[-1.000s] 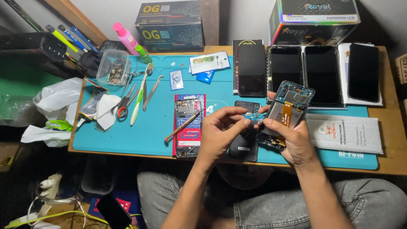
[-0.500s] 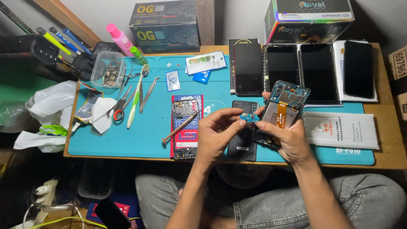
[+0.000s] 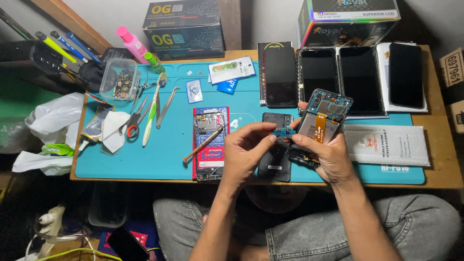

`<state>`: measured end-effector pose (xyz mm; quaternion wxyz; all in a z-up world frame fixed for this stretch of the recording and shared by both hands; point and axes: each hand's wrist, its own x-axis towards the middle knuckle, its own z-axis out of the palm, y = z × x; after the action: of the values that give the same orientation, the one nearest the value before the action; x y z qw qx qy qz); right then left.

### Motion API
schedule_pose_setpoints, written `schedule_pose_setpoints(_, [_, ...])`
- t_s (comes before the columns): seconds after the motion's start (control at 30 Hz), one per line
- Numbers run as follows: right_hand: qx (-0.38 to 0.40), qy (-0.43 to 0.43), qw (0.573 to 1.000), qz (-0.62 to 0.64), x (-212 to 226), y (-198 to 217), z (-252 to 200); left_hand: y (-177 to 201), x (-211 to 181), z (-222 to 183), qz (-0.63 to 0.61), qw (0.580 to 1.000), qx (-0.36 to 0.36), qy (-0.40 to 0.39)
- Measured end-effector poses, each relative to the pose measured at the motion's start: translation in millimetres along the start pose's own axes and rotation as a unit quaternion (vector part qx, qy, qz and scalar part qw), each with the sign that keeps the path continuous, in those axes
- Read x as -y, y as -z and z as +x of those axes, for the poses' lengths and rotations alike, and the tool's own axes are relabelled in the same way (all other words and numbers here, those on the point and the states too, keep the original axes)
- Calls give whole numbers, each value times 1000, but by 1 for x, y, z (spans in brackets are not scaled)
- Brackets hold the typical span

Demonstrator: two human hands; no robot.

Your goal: The person is repairing a mobile phone by disassembling it, inspecting the internal components like the motherboard and battery, and then reassembling them.

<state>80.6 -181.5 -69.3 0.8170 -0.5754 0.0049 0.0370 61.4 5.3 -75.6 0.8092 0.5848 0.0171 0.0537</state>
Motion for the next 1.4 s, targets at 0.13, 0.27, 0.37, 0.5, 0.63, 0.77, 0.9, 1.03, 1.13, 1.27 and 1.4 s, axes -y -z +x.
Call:
schedule_pose_setpoints(0.13, [3, 0, 1000, 17, 1, 0, 0, -1, -3, -2, -1, 1000, -3, -22])
schedule_pose_setpoints(0.27, [-6, -3, 999, 31, -1, 0, 1, -3, -5, -1, -6, 999, 2, -35])
schedule_pose_setpoints(0.37, [-7, -6, 999, 35, 2, -3, 0, -2, -4, 0, -13, 999, 10, -47])
schedule_pose_setpoints(0.5, [-5, -7, 999, 35, 4, -5, 0, -2, -3, 0, -20, 998, 9, -52])
schedule_pose_setpoints(0.63, [-3, -4, 999, 36, 3, -5, 0, -3, -5, 0, -20, 998, 9, -56])
schedule_pose_setpoints(0.77, [-10, 3, 1000, 20, 3, -6, -1, -2, -6, -1, -17, 998, 13, -55])
schedule_pose_setpoints(0.9, [-9, -5, 999, 40, 6, -8, -2, -2, -5, -2, -10, 1000, -9, -25])
schedule_pose_setpoints(1.03, [2, -14, 997, 76, 1, -1, 2, -4, 0, -2, 12, 999, -44, -22])
schedule_pose_setpoints(1.13, [5, -31, 992, 125, -2, 6, 5, -10, -9, -6, 21, 997, -77, -22])
schedule_pose_setpoints(1.27, [-3, -55, 972, 227, 0, 9, 8, -10, -15, -13, 53, 989, -136, 2])
schedule_pose_setpoints(1.4, [6, -62, 973, 221, -3, 10, 8, -6, -28, -21, 98, 982, -159, 2])
